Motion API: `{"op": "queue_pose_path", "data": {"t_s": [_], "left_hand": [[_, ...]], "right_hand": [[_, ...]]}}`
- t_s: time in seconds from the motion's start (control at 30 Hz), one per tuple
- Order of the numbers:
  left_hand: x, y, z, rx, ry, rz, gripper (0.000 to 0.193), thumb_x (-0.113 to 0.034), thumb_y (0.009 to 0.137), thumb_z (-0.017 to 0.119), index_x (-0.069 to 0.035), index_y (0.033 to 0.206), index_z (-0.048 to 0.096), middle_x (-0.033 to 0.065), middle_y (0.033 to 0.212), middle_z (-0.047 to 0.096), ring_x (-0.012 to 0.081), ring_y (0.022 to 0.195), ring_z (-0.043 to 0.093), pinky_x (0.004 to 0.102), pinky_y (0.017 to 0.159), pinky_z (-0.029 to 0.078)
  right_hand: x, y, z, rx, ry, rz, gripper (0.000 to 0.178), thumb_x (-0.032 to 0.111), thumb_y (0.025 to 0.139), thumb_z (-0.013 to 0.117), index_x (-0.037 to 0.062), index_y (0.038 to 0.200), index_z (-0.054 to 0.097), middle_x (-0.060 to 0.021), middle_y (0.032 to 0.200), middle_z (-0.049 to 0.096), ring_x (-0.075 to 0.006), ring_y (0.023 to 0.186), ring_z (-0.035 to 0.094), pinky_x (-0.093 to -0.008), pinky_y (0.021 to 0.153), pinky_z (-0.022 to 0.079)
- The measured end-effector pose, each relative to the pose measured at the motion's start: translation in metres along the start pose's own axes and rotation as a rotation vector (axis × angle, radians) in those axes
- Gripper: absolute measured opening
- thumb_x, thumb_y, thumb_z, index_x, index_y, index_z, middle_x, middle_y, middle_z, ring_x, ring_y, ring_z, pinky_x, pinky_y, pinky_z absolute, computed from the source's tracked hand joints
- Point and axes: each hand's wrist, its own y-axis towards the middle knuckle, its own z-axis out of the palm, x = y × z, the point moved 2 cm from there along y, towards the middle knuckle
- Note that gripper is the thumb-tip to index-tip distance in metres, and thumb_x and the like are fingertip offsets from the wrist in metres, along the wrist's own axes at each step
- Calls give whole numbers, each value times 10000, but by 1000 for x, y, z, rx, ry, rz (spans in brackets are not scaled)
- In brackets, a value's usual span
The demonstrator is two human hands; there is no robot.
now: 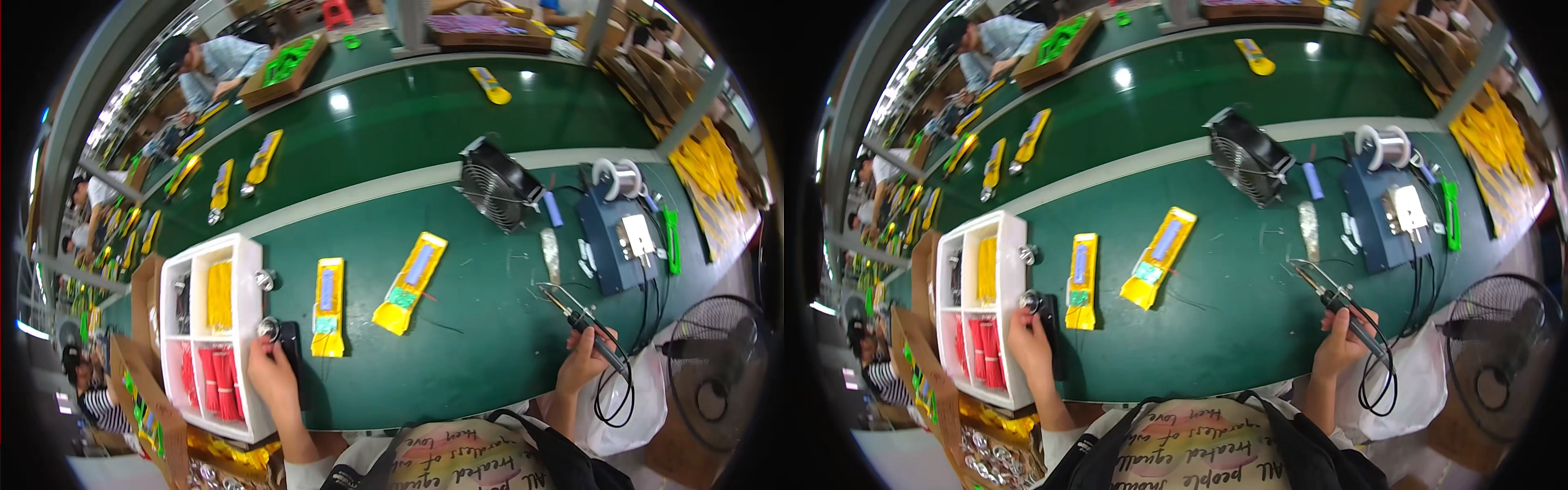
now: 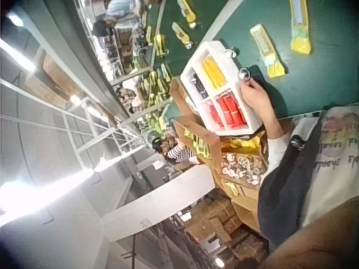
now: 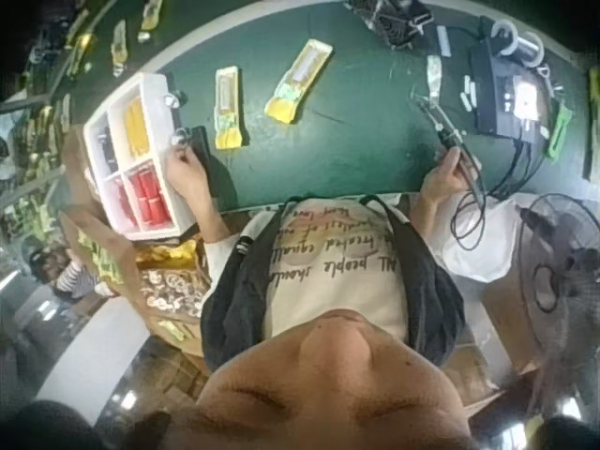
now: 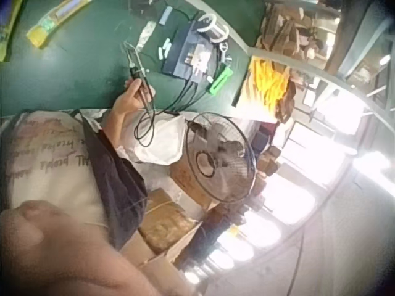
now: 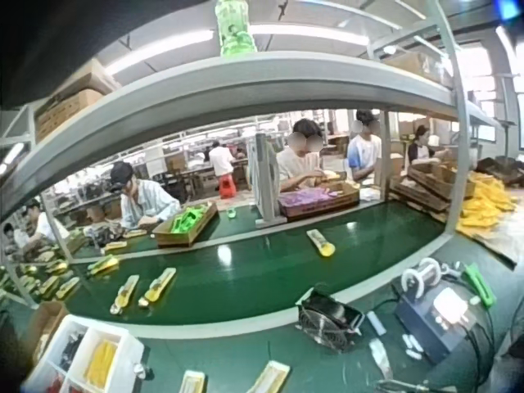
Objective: The person solders wires onto circuit boards inside flashlight casings using a soldering iron and places the assembled components onto a conveyor belt.
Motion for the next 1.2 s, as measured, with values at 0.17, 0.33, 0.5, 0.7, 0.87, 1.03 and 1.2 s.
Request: {"op": "queue_pose_path", "data": {"t_s": [0.17, 0.33, 0.5, 0.7, 0.87, 1.03, 1.2], "left_hand": [[-2, -8, -1, 184, 106, -2, 97, -64, 743, 541, 24, 782, 531, 143, 694, 503, 300, 668, 497, 369, 637, 399], [-8, -18, -11, 136, 62, 71, 134, -90, 744, 556, 44, 744, 552, 146, 789, 436, 289, 762, 446, 362, 686, 370], [-15, -32, -18, -61, -5, 64, 144, -73, 721, 591, 35, 654, 522, 79, 790, 415, 193, 689, 425, 277, 637, 363], [-1, -46, 2, 13, -584, -62, 150, -13, 733, 534, 13, 596, 478, 59, 868, 502, 50, 502, 373, 166, 457, 303], [-6, -53, 11, 92, -1046, -296, 102, -14, 761, 498, 24, 667, 507, 91, 841, 546, 18, 427, 329, 152, 416, 278], [-4, -55, 20, 53, -1010, -293, 123, -60, 820, 484, 36, 758, 531, 93, 837, 556, 11, 425, 329, 143, 402, 261], [-10, -58, 20, -28, -790, -129, 114, -70, 836, 490, 33, 856, 537, 104, 908, 578, 5, 511, 386, 135, 444, 309]], "right_hand": [[-1, 8, -15, -23, 22, 20, 117, 62, 807, 513, 15, 880, 434, -75, 661, 530, -78, 504, 467, -176, 450, 376], [1, 17, -18, -34, -57, 0, 103, 55, 797, 525, 23, 852, 445, -58, 619, 523, -68, 488, 478, -166, 424, 372], [-4, 16, -19, -52, -112, 42, 141, 32, 762, 552, 8, 824, 428, -71, 624, 519, -81, 457, 483, -171, 423, 401], [-5, 12, -13, 19, -189, 17, 150, 32, 749, 569, 0, 796, 430, -67, 616, 506, -88, 470, 497, -179, 438, 411], [-6, 4, -21, -4, -257, -134, 138, 26, 745, 557, -1, 780, 426, -62, 624, 485, -82, 458, 478, -187, 443, 404], [-4, 3, -22, 17, -289, -166, 137, 20, 733, 556, 1, 756, 422, -71, 650, 489, -78, 457, 472, -188, 438, 399], [-4, 3, -19, 33, -293, -162, 110, 9, 739, 544, -3, 748, 435, -57, 673, 461, -79, 468, 475, -181, 431, 400]]}}
